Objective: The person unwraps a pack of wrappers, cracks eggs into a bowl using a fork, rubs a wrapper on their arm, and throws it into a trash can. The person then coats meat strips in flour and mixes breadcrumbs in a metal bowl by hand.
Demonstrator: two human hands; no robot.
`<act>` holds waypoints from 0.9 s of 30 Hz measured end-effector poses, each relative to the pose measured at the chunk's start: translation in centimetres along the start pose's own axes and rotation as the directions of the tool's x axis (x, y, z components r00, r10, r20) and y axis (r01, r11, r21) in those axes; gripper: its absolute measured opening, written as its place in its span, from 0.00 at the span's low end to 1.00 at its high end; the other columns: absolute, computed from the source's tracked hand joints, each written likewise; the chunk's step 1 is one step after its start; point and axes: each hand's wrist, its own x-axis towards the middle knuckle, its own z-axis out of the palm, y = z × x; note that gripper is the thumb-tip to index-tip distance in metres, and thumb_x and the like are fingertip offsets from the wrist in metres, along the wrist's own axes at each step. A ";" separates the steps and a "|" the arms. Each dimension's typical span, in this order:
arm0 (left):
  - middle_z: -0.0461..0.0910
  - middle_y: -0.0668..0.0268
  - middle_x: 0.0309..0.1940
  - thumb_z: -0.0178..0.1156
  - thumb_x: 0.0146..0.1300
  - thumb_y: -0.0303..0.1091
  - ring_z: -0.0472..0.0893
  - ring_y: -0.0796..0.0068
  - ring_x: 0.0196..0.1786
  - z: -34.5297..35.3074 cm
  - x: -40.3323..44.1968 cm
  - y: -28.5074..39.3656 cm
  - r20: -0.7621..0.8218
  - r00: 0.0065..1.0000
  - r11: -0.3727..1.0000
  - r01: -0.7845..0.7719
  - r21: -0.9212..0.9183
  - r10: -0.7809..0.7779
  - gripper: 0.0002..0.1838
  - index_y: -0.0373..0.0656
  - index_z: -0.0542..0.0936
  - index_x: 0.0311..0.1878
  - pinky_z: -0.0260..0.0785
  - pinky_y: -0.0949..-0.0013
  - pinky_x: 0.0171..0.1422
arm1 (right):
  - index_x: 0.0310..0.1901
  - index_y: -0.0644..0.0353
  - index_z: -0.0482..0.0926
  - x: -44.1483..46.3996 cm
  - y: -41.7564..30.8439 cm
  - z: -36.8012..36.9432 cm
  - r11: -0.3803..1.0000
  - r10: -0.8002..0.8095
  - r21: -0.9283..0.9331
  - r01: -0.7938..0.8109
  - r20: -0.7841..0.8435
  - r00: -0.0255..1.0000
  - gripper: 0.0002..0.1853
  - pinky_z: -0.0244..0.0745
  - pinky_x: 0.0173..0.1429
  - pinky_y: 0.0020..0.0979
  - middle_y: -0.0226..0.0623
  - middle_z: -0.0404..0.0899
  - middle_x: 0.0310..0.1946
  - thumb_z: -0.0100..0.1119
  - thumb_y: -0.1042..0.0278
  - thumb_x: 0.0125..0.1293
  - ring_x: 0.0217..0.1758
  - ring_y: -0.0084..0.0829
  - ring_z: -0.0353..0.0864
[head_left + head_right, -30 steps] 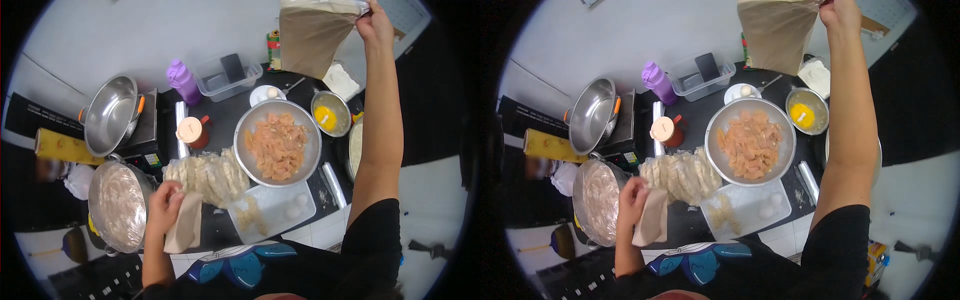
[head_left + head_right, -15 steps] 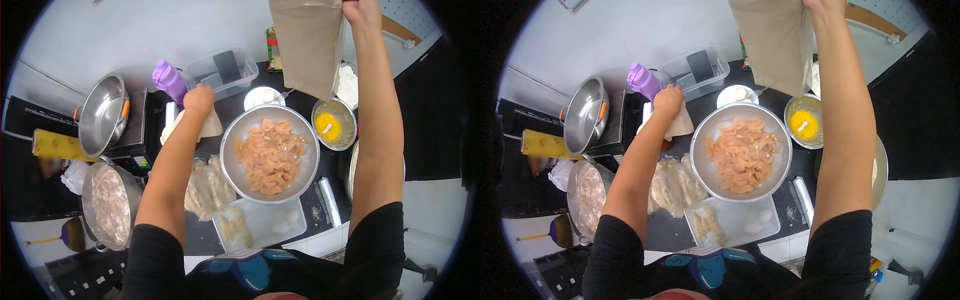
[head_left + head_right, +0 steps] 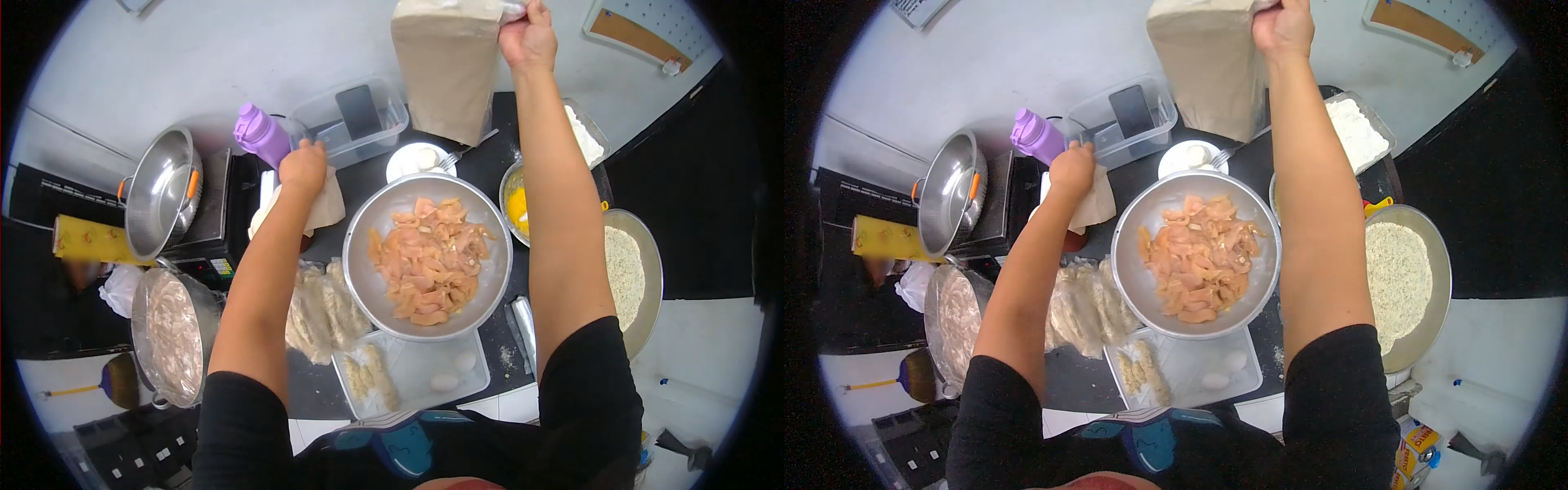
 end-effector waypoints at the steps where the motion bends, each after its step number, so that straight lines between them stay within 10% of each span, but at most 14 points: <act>1: 0.76 0.53 0.43 0.52 0.61 0.36 0.80 0.53 0.42 -0.2 -0.3 0.2 -0.016 0.999 0.999 0.032 -0.032 -0.032 0.13 0.43 0.76 0.47 0.74 0.55 0.44 | 0.46 0.61 0.69 -0.3 0.6 -1.8 1.000 0.012 -0.001 -0.012 -0.050 0.999 0.07 0.69 0.56 0.35 0.36 0.74 0.42 0.42 0.72 0.69 0.47 0.32 0.73; 9: 0.75 0.53 0.42 0.54 0.61 0.39 0.80 0.52 0.40 -3.6 -3.6 0.6 -0.025 0.999 0.992 -0.022 -0.125 0.019 0.15 0.42 0.73 0.47 0.73 0.54 0.42 | 0.41 0.61 0.67 0.7 -0.5 -3.9 0.975 -0.038 -0.223 -0.009 -0.205 0.978 0.05 0.67 0.58 0.42 0.35 0.72 0.38 0.41 0.70 0.70 0.42 0.33 0.71; 19: 0.79 0.50 0.40 0.55 0.59 0.36 0.79 0.50 0.43 -1.8 -2.3 0.4 -0.149 0.989 0.954 -0.045 -0.296 0.000 0.13 0.39 0.76 0.44 0.71 0.55 0.47 | 0.44 0.63 0.70 3.7 -4.5 2.3 0.997 0.006 -0.080 0.009 0.177 0.984 0.08 0.74 0.45 0.29 0.37 0.74 0.40 0.44 0.76 0.65 0.41 0.30 0.75; 22: 0.79 0.49 0.43 0.56 0.56 0.37 0.79 0.50 0.45 -0.4 1.6 0.1 -0.112 0.977 0.791 0.078 -0.607 -0.182 0.17 0.40 0.78 0.47 0.71 0.58 0.50 | 0.43 0.64 0.70 7.1 -7.0 0.7 0.912 0.192 0.311 -0.268 0.254 0.948 0.08 0.74 0.46 0.30 0.38 0.74 0.39 0.45 0.78 0.63 0.40 0.30 0.75; 27: 0.79 0.49 0.45 0.60 0.54 0.39 0.80 0.55 0.46 3.9 10.3 -1.4 0.183 0.955 0.565 0.287 -0.774 -0.234 0.21 0.39 0.79 0.49 0.71 0.63 0.50 | 0.43 0.64 0.69 4.6 -14.6 3.9 0.975 0.087 -0.217 -0.054 0.145 0.986 0.07 0.68 0.57 0.37 0.40 0.73 0.41 0.43 0.73 0.68 0.47 0.34 0.72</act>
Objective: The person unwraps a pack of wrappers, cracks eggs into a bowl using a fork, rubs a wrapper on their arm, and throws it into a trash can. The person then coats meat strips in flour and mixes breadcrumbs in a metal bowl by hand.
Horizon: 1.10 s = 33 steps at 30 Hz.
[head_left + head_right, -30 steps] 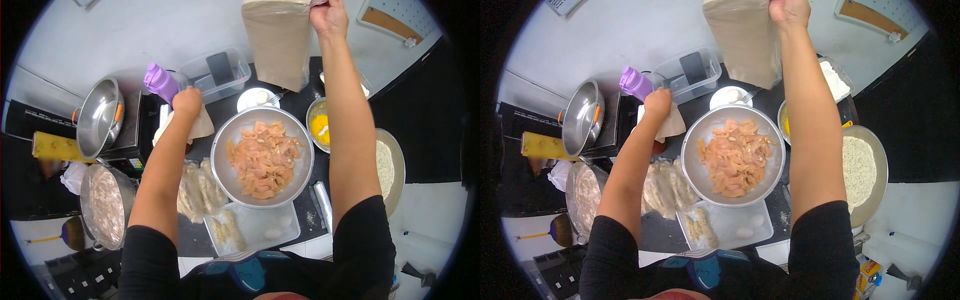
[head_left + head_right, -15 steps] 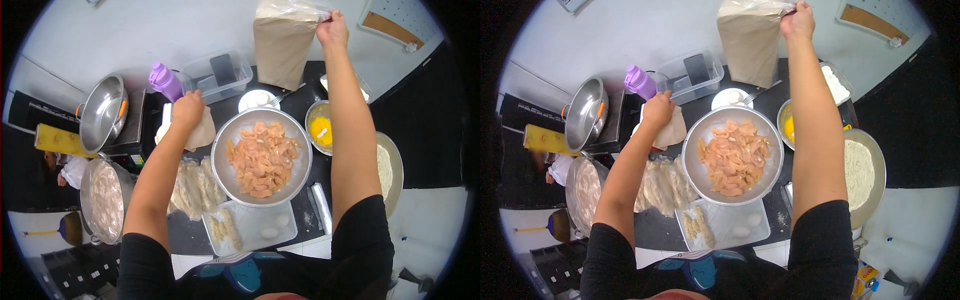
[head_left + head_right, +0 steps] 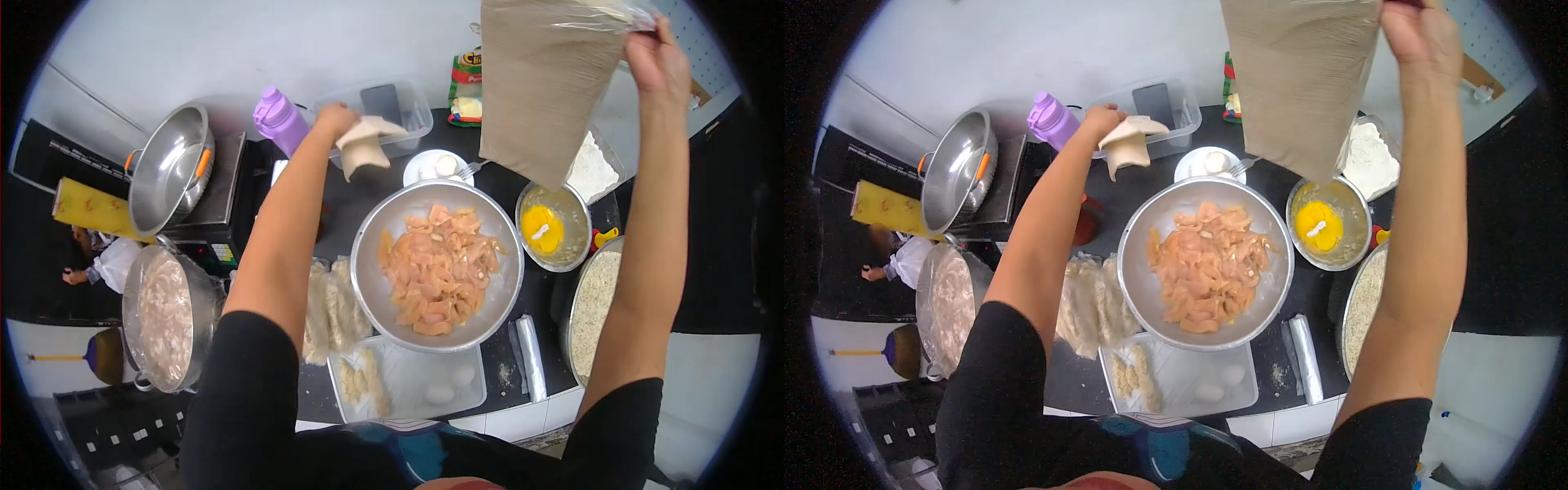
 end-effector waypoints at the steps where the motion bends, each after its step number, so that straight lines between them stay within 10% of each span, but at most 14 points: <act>1: 0.79 0.49 0.45 0.60 0.53 0.39 0.80 0.56 0.46 0.7 2.0 -0.4 0.036 0.999 0.999 0.032 0.026 -0.033 0.20 0.38 0.79 0.48 0.71 0.63 0.50 | 0.42 0.62 0.69 0.3 -1.2 -0.2 0.999 0.036 -0.012 -0.037 -0.061 0.997 0.07 0.65 0.61 0.40 0.39 0.72 0.43 0.41 0.71 0.70 0.49 0.35 0.71; 5: 0.79 0.46 0.44 0.62 0.55 0.44 0.80 0.57 0.46 2.9 4.0 0.8 0.243 0.965 0.985 0.128 -0.118 -0.096 0.23 0.28 0.80 0.40 0.71 0.64 0.49 | 0.45 0.65 0.69 -4.1 -2.8 2.8 0.991 -0.012 -0.130 0.010 -0.010 1.000 0.08 0.68 0.59 0.38 0.41 0.73 0.44 0.43 0.71 0.69 0.49 0.34 0.73; 9: 0.80 0.51 0.42 0.64 0.54 0.41 0.80 0.66 0.43 7.0 8.1 -1.0 -0.101 0.994 0.999 0.043 0.029 -0.040 0.24 0.30 0.77 0.48 0.71 0.65 0.45 | 0.43 0.69 0.70 -9.6 0.7 8.9 0.970 -0.096 -0.209 0.122 0.134 0.986 0.09 0.72 0.54 0.33 0.43 0.74 0.40 0.44 0.72 0.67 0.43 0.34 0.74; 14: 0.79 0.59 0.33 0.63 0.56 0.33 0.77 0.71 0.35 1.8 2.2 3.7 -0.105 0.985 0.875 -0.172 -0.453 0.139 0.14 0.39 0.76 0.44 0.69 0.68 0.40 | 0.43 0.69 0.71 -7.6 0.5 8.2 0.982 0.003 -0.170 0.077 0.425 0.905 0.10 0.72 0.52 0.33 0.42 0.75 0.39 0.45 0.70 0.68 0.44 0.31 0.75; 18: 0.71 0.70 0.25 0.64 0.55 0.32 0.67 0.79 0.29 -8.2 -2.9 4.8 -0.464 0.806 0.738 -0.556 -0.382 0.367 0.10 0.40 0.72 0.32 0.62 0.72 0.32 | 0.41 0.65 0.73 -2.6 1.8 9.0 0.980 -0.092 -0.076 0.183 0.643 0.761 0.08 0.72 0.47 0.29 0.39 0.75 0.38 0.46 0.70 0.67 0.43 0.28 0.75; 28: 0.77 0.68 0.31 0.61 0.59 0.25 0.75 0.83 0.32 -20.0 -16.7 3.9 -0.657 0.710 0.540 -0.667 -0.513 0.253 0.08 0.39 0.75 0.41 0.68 0.79 0.35 | 0.49 0.67 0.67 0.2 17.7 17.9 0.921 -0.008 0.369 -0.123 0.334 0.942 0.11 0.70 0.54 0.36 0.41 0.73 0.42 0.38 0.72 0.70 0.45 0.34 0.73; 30: 0.76 0.69 0.29 0.61 0.58 0.26 0.74 0.84 0.31 -20.3 -16.4 1.7 -0.635 0.720 0.593 -0.650 -0.475 0.281 0.07 0.39 0.74 0.39 0.67 0.80 0.34 | 0.47 0.67 0.68 -4.2 19.3 20.6 0.922 0.199 0.347 -0.170 -0.051 0.979 0.11 0.70 0.53 0.35 0.42 0.73 0.42 0.37 0.73 0.70 0.45 0.36 0.73; 33: 0.73 0.71 0.26 0.63 0.58 0.26 0.71 0.86 0.28 -19.4 -16.6 0.6 -0.612 0.740 0.635 -0.620 -0.460 0.279 0.07 0.41 0.73 0.35 0.65 0.81 0.31 | 0.49 0.64 0.68 -2.2 28.8 13.0 0.944 0.183 0.254 -0.211 0.128 0.975 0.11 0.69 0.56 0.37 0.42 0.72 0.44 0.41 0.69 0.69 0.47 0.35 0.73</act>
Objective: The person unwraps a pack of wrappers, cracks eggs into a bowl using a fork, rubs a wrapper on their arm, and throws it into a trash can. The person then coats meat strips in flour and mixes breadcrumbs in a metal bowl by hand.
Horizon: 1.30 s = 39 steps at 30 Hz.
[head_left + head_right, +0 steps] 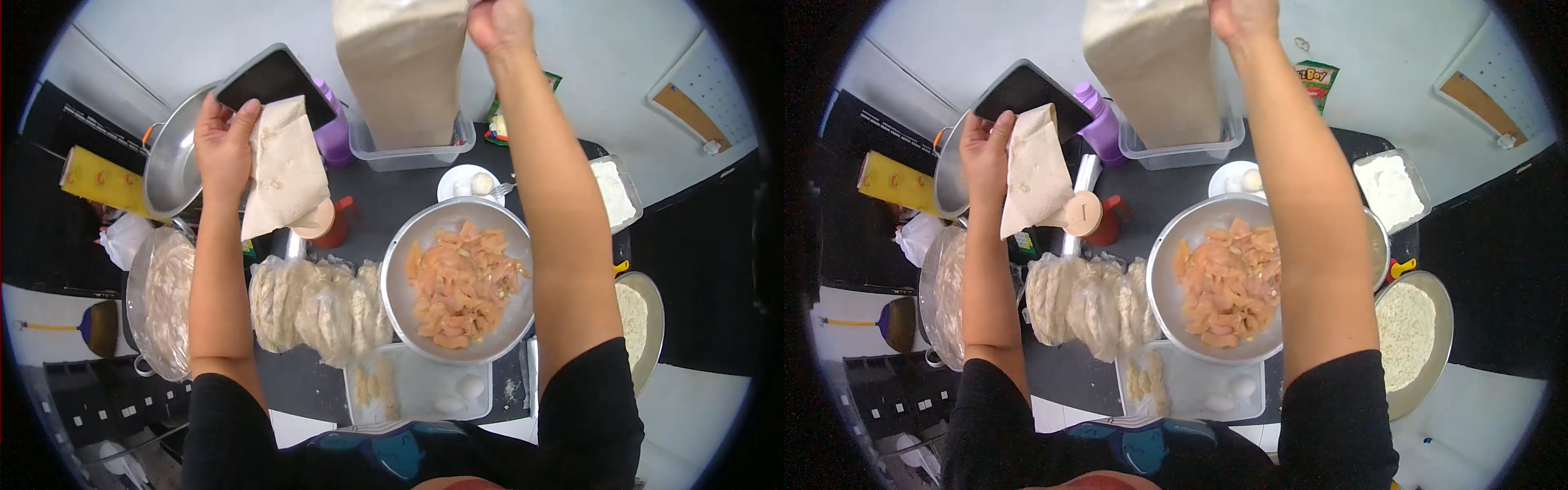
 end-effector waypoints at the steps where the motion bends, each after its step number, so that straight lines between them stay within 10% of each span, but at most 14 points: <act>1: 0.73 0.72 0.26 0.63 0.58 0.26 0.71 0.86 0.28 0.2 -0.4 -0.2 0.011 1.000 1.000 0.014 0.007 -0.014 0.07 0.41 0.73 0.35 0.64 0.81 0.31 | 0.50 0.64 0.67 0.7 2.1 -4.3 0.996 0.047 -0.073 -0.050 -0.041 0.998 0.12 0.69 0.58 0.39 0.42 0.72 0.46 0.41 0.69 0.70 0.49 0.36 0.73; 8: 0.77 0.70 0.32 0.63 0.54 0.23 0.73 0.84 0.35 4.0 -2.5 -3.4 0.250 0.963 0.992 0.116 -0.059 -0.097 0.10 0.39 0.77 0.41 0.66 0.78 0.40 | 0.46 0.65 0.70 -4.1 1.2 -5.4 0.926 0.042 -0.275 -0.257 -0.603 0.796 0.10 0.73 0.41 0.30 0.36 0.76 0.33 0.47 0.69 0.68 0.38 0.28 0.75; 20: 0.76 0.68 0.27 0.68 0.50 0.32 0.72 0.80 0.31 17.4 -1.4 -11.8 0.306 0.926 0.953 0.141 0.268 -0.223 0.16 0.35 0.79 0.40 0.66 0.75 0.37 | 0.51 0.51 0.67 -2.2 -2.4 -9.0 0.528 0.183 -0.682 -0.506 -0.490 0.852 0.15 0.67 0.59 0.37 0.43 0.72 0.46 0.50 0.60 0.64 0.50 0.38 0.71; 23: 0.82 0.58 0.35 0.68 0.50 0.35 0.80 0.70 0.38 18.7 -2.5 -15.8 0.306 0.907 0.895 0.142 0.423 -0.289 0.19 0.36 0.79 0.44 0.70 0.69 0.43 | 0.42 0.63 0.73 -7.4 -4.9 -6.5 0.543 0.112 -0.721 -0.431 -0.447 0.888 0.11 0.70 0.28 0.26 0.33 0.76 0.30 0.51 0.64 0.64 0.27 0.24 0.75; 26: 0.80 0.64 0.29 0.68 0.51 0.34 0.75 0.77 0.31 19.1 -4.4 -16.7 0.369 0.884 0.849 0.056 0.526 -0.287 0.16 0.39 0.80 0.43 0.68 0.73 0.38 | 0.42 0.61 0.75 -10.0 -6.4 -8.2 0.491 0.212 -0.711 -0.504 -0.464 0.860 0.12 0.70 0.29 0.25 0.32 0.77 0.31 0.52 0.63 0.63 0.28 0.23 0.75; 33: 0.80 0.48 0.38 0.68 0.50 0.42 0.80 0.54 0.44 18.3 -6.1 -8.6 0.313 0.945 0.752 -0.135 0.645 -0.099 0.24 0.32 0.78 0.43 0.71 0.63 0.49 | 0.43 0.59 0.75 -17.6 -9.6 -9.2 0.436 0.336 -0.675 -0.595 -0.491 0.804 0.11 0.70 0.31 0.22 0.31 0.77 0.33 0.51 0.63 0.64 0.29 0.21 0.75; 36: 0.82 0.56 0.31 0.68 0.53 0.41 0.82 0.65 0.35 15.8 -6.3 -6.4 0.281 0.853 0.691 0.123 0.712 -0.440 0.20 0.36 0.78 0.42 0.73 0.66 0.39 | 0.43 0.59 0.75 -20.9 -10.2 -8.9 0.400 0.426 -0.664 -0.631 -0.475 0.770 0.11 0.70 0.33 0.22 0.31 0.77 0.34 0.51 0.63 0.65 0.31 0.20 0.75; 39: 0.82 0.56 0.32 0.68 0.52 0.41 0.82 0.67 0.37 11.4 -8.0 -5.0 0.471 0.474 0.662 0.619 0.422 -0.744 0.21 0.33 0.78 0.41 0.73 0.67 0.42 | 0.43 0.59 0.75 -24.2 -11.2 -7.6 0.415 0.494 -0.634 -0.653 -0.445 0.747 0.10 0.70 0.35 0.21 0.30 0.77 0.34 0.52 0.63 0.65 0.31 0.20 0.75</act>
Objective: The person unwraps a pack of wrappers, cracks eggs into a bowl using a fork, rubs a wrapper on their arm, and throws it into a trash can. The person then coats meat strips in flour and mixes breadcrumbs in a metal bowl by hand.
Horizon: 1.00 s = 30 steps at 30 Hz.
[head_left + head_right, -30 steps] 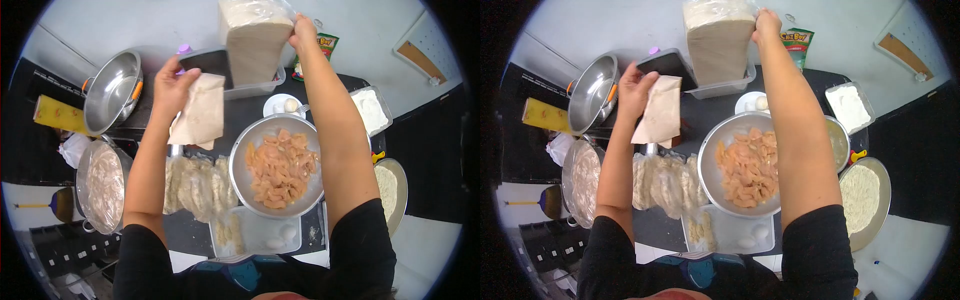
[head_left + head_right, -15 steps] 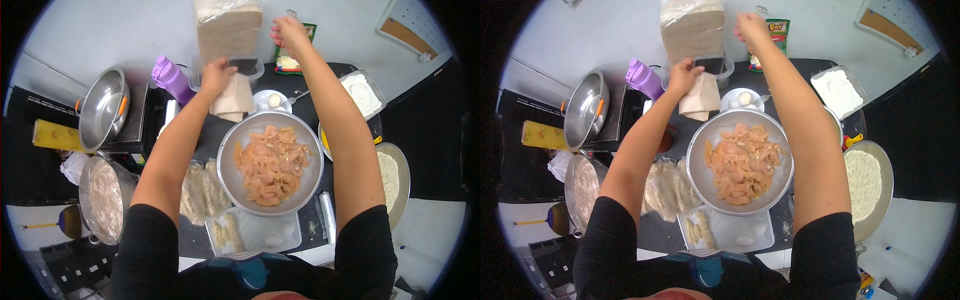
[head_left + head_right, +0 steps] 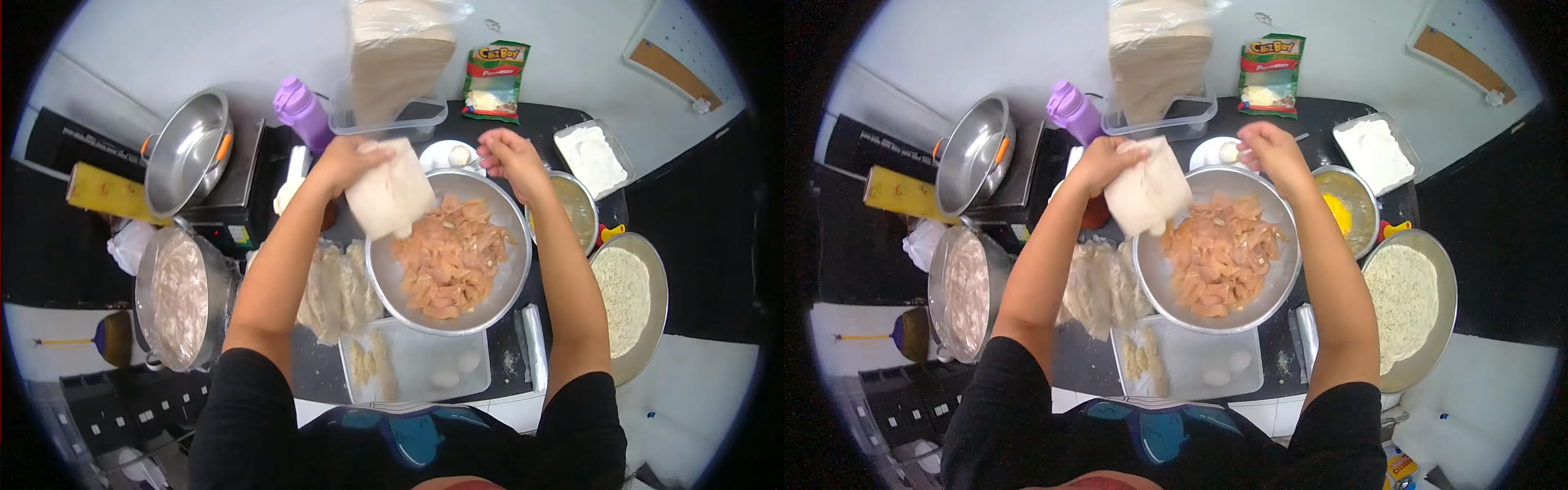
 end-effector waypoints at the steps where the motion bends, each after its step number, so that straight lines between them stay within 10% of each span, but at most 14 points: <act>1: 0.81 0.63 0.29 0.68 0.52 0.37 0.80 0.75 0.34 -0.3 -2.2 -0.1 0.045 0.999 1.000 -0.016 0.005 0.016 0.16 0.35 0.79 0.37 0.72 0.72 0.40 | 0.43 0.59 0.75 -1.3 0.1 0.1 1.000 0.010 0.009 -0.011 0.014 1.000 0.10 0.70 0.35 0.21 0.30 0.77 0.34 0.52 0.63 0.66 0.31 0.20 0.75; 8: 0.79 0.66 0.33 0.60 0.59 0.33 0.77 0.79 0.36 -0.7 -24.5 3.6 -0.147 0.920 0.789 -0.389 -0.475 0.364 0.09 0.40 0.74 0.38 0.70 0.74 0.44 | 0.44 0.58 0.75 -12.1 -0.2 1.0 1.000 0.029 -0.001 -0.029 -0.077 0.997 0.10 0.71 0.37 0.20 0.30 0.78 0.34 0.52 0.63 0.66 0.32 0.19 0.76; 11: 0.78 0.47 0.34 0.55 0.62 0.36 0.80 0.57 0.35 -2.4 -35.0 4.8 0.120 0.859 0.572 -0.221 -0.790 0.498 0.12 0.36 0.71 0.29 0.75 0.60 0.42 | 0.45 0.59 0.74 -16.8 1.2 2.4 0.993 0.052 0.106 -0.043 -0.085 0.995 0.10 0.72 0.38 0.20 0.30 0.78 0.33 0.51 0.64 0.67 0.32 0.19 0.77; 14: 0.78 0.47 0.34 0.56 0.62 0.36 0.80 0.57 0.35 -3.0 -42.5 2.8 0.154 0.729 0.364 -0.139 -0.921 0.667 0.12 0.36 0.71 0.30 0.75 0.61 0.42 | 0.45 0.60 0.73 -21.5 2.2 6.0 0.986 0.074 0.149 -0.068 -0.032 0.997 0.09 0.72 0.37 0.21 0.31 0.78 0.33 0.49 0.65 0.68 0.32 0.21 0.77; 21: 0.78 0.47 0.35 0.56 0.61 0.36 0.80 0.57 0.35 -5.1 -57.7 -5.6 -0.260 0.609 -0.055 -0.334 -0.941 0.749 0.12 0.35 0.71 0.31 0.75 0.61 0.41 | 0.45 0.61 0.73 -28.7 1.9 19.5 0.991 0.082 0.091 -0.097 0.158 0.984 0.10 0.73 0.41 0.23 0.33 0.77 0.34 0.50 0.64 0.68 0.34 0.23 0.76; 30: 0.78 0.47 0.35 0.57 0.61 0.36 0.80 0.57 0.35 -8.7 -73.6 -13.9 -0.615 0.440 -0.261 -0.631 -0.730 0.654 0.13 0.33 0.72 0.32 0.75 0.62 0.41 | 0.46 0.62 0.72 -33.7 2.3 43.4 0.996 0.069 0.005 -0.090 0.590 0.804 0.10 0.70 0.43 0.24 0.34 0.76 0.35 0.49 0.66 0.68 0.35 0.25 0.75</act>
